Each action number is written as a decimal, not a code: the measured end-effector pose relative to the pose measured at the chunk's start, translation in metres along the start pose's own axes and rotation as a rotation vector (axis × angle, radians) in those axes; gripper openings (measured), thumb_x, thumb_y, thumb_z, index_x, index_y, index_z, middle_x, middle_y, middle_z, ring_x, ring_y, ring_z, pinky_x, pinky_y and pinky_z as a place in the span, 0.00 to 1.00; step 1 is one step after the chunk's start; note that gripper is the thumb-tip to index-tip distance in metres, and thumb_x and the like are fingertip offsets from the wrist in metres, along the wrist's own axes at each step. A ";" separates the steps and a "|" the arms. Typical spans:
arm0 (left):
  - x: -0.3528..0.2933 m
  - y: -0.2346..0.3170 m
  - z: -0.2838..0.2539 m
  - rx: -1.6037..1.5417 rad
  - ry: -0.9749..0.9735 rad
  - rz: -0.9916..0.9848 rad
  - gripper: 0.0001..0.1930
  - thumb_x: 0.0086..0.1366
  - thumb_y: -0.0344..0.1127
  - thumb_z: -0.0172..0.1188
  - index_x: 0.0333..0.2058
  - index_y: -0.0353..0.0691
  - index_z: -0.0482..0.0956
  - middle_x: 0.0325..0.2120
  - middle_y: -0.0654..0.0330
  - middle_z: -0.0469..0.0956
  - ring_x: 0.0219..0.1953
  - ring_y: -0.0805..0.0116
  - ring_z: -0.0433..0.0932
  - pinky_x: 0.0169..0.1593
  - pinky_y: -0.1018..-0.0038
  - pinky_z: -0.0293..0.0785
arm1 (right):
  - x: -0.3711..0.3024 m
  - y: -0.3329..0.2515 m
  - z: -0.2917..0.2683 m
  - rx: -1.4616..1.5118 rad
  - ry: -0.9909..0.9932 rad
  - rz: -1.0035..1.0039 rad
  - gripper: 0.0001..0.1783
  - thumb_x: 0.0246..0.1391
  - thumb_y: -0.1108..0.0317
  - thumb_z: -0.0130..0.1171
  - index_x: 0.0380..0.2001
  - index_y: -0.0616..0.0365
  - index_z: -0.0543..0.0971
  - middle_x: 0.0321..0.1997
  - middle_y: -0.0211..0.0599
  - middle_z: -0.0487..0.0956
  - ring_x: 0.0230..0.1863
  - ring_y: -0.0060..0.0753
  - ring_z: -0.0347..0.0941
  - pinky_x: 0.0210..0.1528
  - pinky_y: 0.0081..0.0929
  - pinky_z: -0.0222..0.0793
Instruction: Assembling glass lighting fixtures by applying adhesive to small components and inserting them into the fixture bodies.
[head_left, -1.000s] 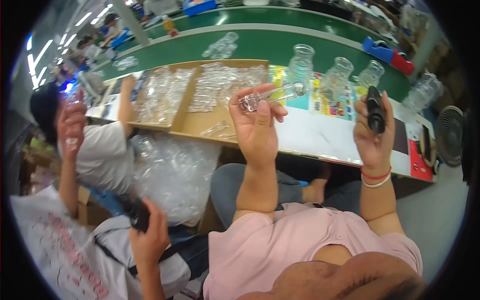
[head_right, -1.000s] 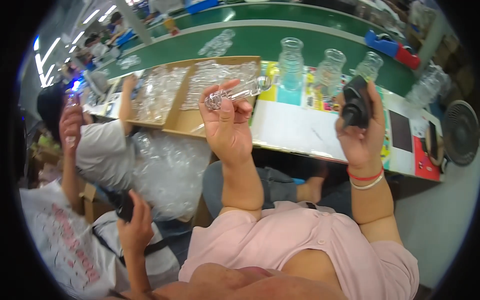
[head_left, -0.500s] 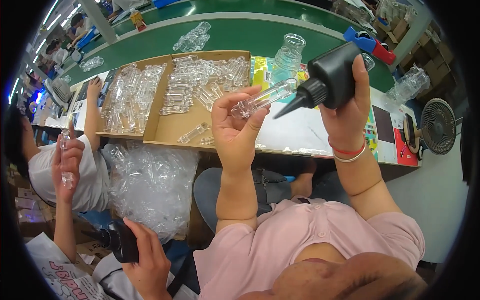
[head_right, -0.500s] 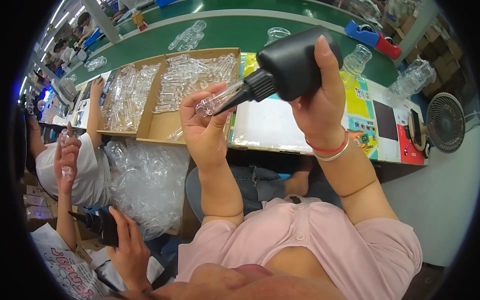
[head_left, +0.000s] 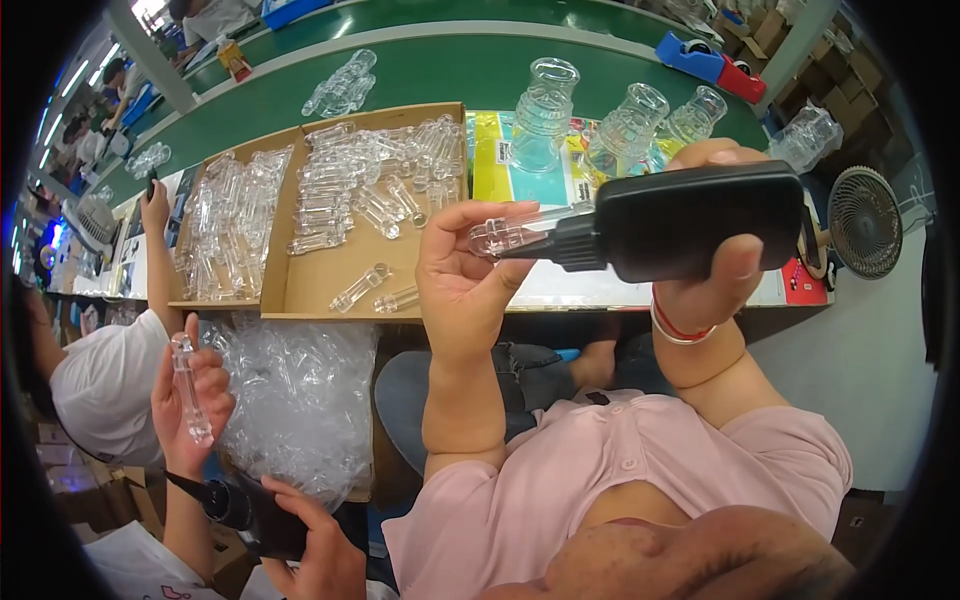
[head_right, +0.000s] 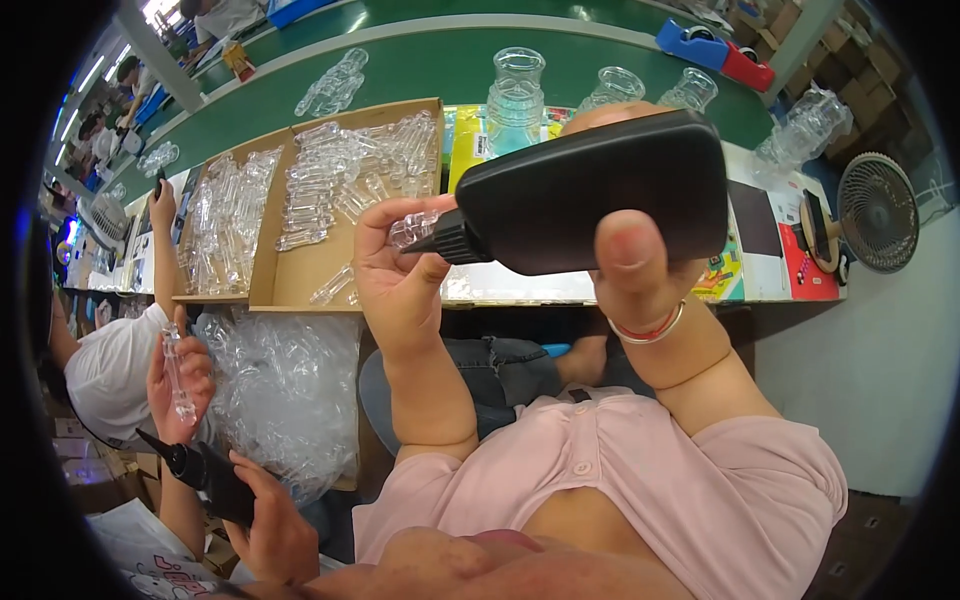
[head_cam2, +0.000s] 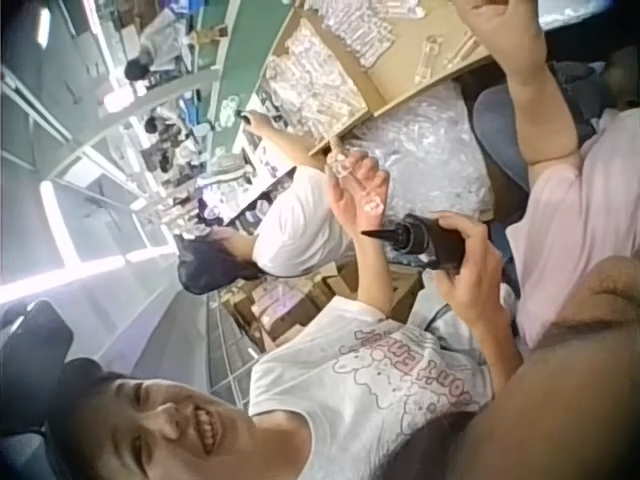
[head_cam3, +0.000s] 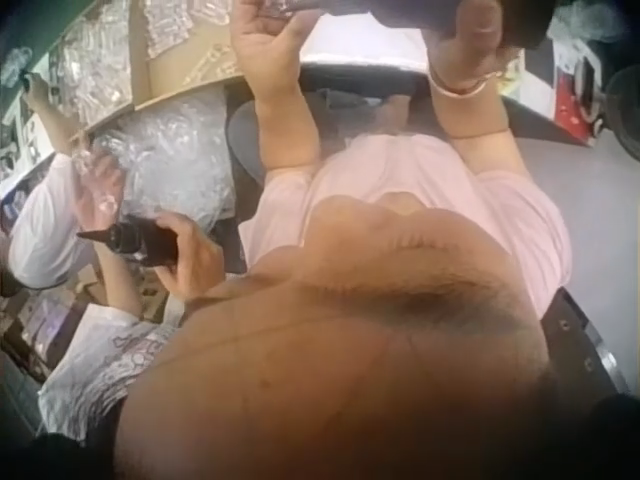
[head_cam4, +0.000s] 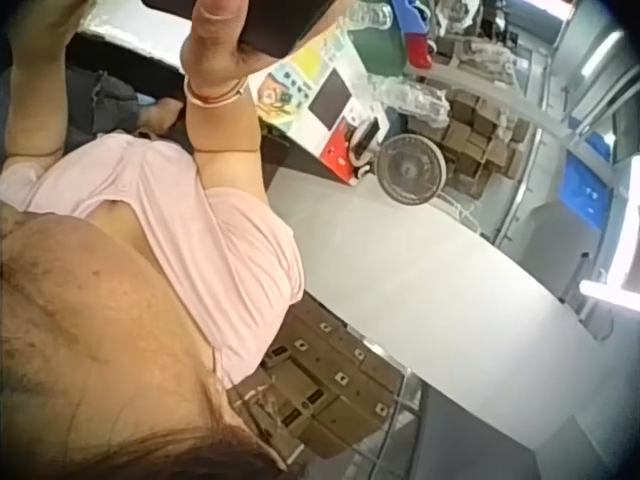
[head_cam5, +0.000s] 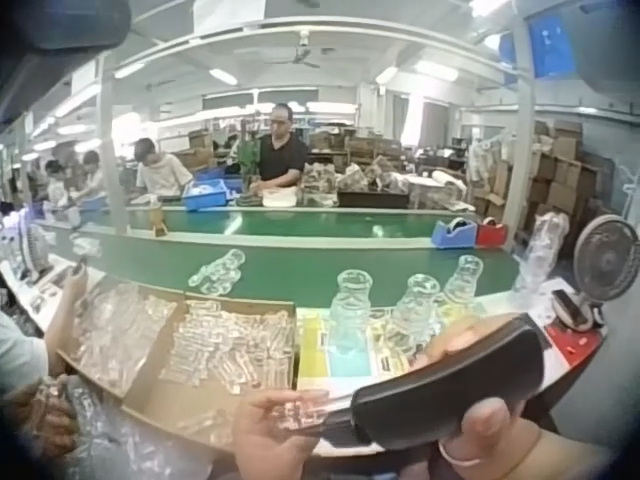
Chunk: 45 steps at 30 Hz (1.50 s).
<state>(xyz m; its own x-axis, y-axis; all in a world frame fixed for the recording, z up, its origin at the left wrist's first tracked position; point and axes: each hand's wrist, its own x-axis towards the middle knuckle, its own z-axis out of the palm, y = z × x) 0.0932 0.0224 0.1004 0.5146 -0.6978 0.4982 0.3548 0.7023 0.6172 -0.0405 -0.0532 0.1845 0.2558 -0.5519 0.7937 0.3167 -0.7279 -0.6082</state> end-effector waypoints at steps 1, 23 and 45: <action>0.000 -0.001 0.000 0.037 0.005 -0.002 0.21 0.50 0.20 0.62 0.42 0.33 0.65 0.43 0.47 0.72 0.43 0.67 0.74 0.48 0.75 0.70 | 0.000 0.000 -0.001 -0.046 -0.001 -0.009 0.33 0.50 0.40 0.46 0.40 0.64 0.63 0.34 0.47 0.68 0.31 0.29 0.65 0.34 0.20 0.64; 0.008 -0.005 -0.002 -0.028 0.088 -0.020 0.21 0.47 0.19 0.60 0.41 0.34 0.64 0.40 0.49 0.73 0.39 0.67 0.74 0.46 0.73 0.71 | -0.015 0.004 0.000 -0.117 0.060 -0.022 0.37 0.46 0.38 0.50 0.40 0.67 0.65 0.36 0.47 0.68 0.37 0.36 0.67 0.42 0.30 0.66; 0.008 0.007 -0.010 0.099 0.214 0.113 0.18 0.54 0.24 0.59 0.43 0.35 0.64 0.41 0.51 0.72 0.38 0.70 0.75 0.44 0.76 0.73 | -0.018 0.033 -0.005 0.427 0.115 0.179 0.30 0.50 0.49 0.52 0.46 0.64 0.61 0.42 0.41 0.65 0.41 0.30 0.67 0.42 0.24 0.68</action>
<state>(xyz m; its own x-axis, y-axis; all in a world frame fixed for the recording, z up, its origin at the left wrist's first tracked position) 0.1074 0.0232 0.1019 0.7038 -0.5625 0.4339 0.2125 0.7495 0.6270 -0.0396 -0.0694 0.1498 0.2454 -0.7127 0.6571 0.6301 -0.3979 -0.6668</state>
